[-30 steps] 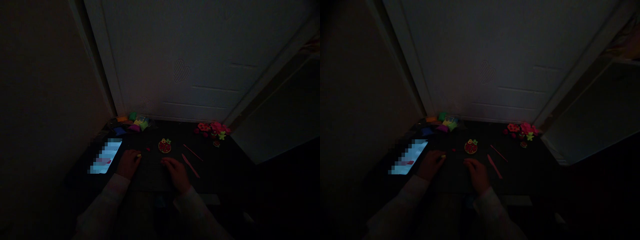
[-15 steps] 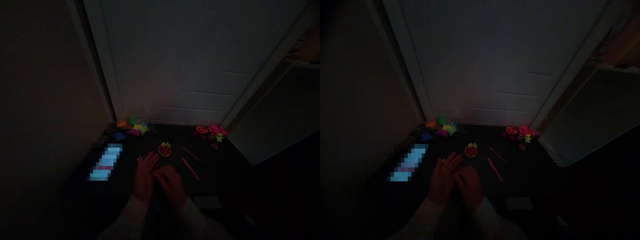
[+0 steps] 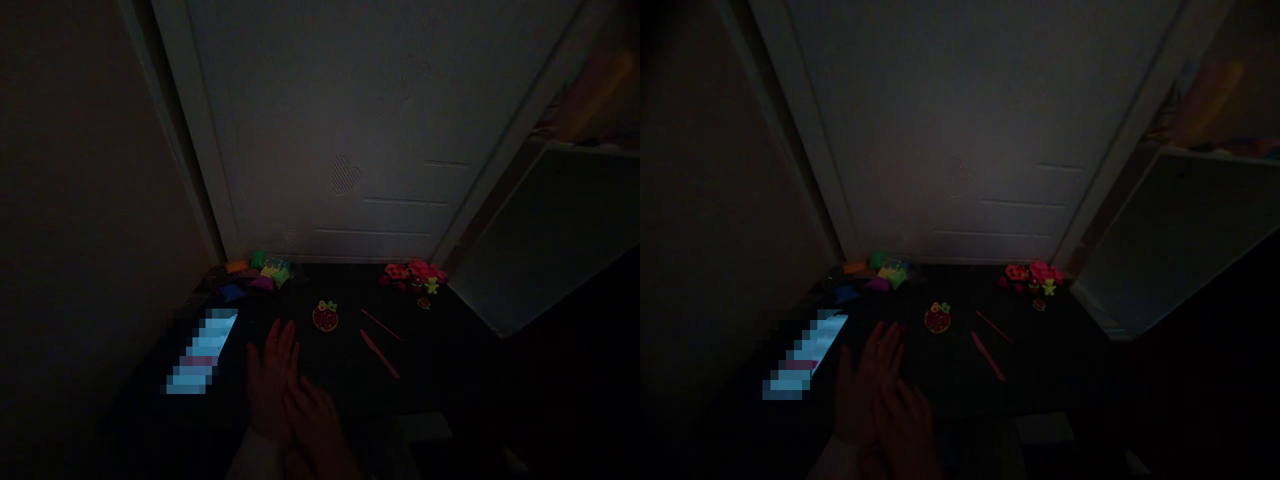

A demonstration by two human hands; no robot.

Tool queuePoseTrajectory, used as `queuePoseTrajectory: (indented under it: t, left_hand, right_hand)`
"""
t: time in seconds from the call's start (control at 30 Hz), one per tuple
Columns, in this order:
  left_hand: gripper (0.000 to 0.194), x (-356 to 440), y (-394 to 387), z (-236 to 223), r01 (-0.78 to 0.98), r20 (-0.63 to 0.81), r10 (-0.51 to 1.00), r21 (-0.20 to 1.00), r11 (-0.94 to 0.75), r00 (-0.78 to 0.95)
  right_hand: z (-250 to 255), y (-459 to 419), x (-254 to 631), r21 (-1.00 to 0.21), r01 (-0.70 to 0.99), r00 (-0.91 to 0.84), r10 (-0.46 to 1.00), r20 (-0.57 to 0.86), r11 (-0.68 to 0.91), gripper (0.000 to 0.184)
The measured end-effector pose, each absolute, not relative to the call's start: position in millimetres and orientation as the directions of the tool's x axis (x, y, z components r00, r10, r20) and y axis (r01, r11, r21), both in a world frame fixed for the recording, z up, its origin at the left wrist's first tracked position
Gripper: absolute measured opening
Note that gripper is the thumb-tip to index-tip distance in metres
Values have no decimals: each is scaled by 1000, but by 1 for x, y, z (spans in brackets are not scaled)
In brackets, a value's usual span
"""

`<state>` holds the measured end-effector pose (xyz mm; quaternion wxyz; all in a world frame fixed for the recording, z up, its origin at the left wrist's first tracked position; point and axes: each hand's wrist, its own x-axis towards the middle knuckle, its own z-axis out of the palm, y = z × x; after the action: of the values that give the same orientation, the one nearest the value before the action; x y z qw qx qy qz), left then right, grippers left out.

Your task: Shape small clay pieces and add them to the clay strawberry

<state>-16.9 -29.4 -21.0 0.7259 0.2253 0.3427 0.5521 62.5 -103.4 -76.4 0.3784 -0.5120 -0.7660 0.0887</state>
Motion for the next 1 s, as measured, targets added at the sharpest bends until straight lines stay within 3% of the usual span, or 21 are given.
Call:
queuePoseTrajectory:
  t: [0.1, 0.17, 0.27, 0.3, 0.47, 0.63, 1.0]
  left_hand:
    - [53, -15, -33, -25, -706, -262, 959, 658, 261, 110]
    - [50, -12, -38, -26, -709, -272, 952, 644, 288, 139]
    - [48, -8, -44, -28, -691, -290, 944, 649, 317, 161]
    - [49, -8, -45, -28, -689, -295, 943, 653, 315, 152]
    - [34, -12, -44, -32, -559, -280, 955, 778, 288, 102]
    - [27, -6, -45, -37, -305, -318, 885, 853, 423, 339]
    - [19, -3, -41, -42, -283, -342, 870, 847, 449, 356]
  right_hand:
    - [-93, -99, 65, -548, 663, -197, 825, 529, 510, 35]
    - [-87, -98, 68, -682, 561, -86, 853, 515, 469, 28]
    - [-61, -97, 72, -911, 355, 53, 968, 245, 212, 13]
    - [-52, -96, 74, -927, 337, 87, 975, 203, 163, 13]
    - [-31, -85, 96, -951, 307, 220, 971, 95, 23, 16]
    - [-35, -78, 112, -952, 305, 231, 967, 111, 36, 13]
    - [-44, -77, 113, -915, 392, 209, 960, 186, 92, 13]
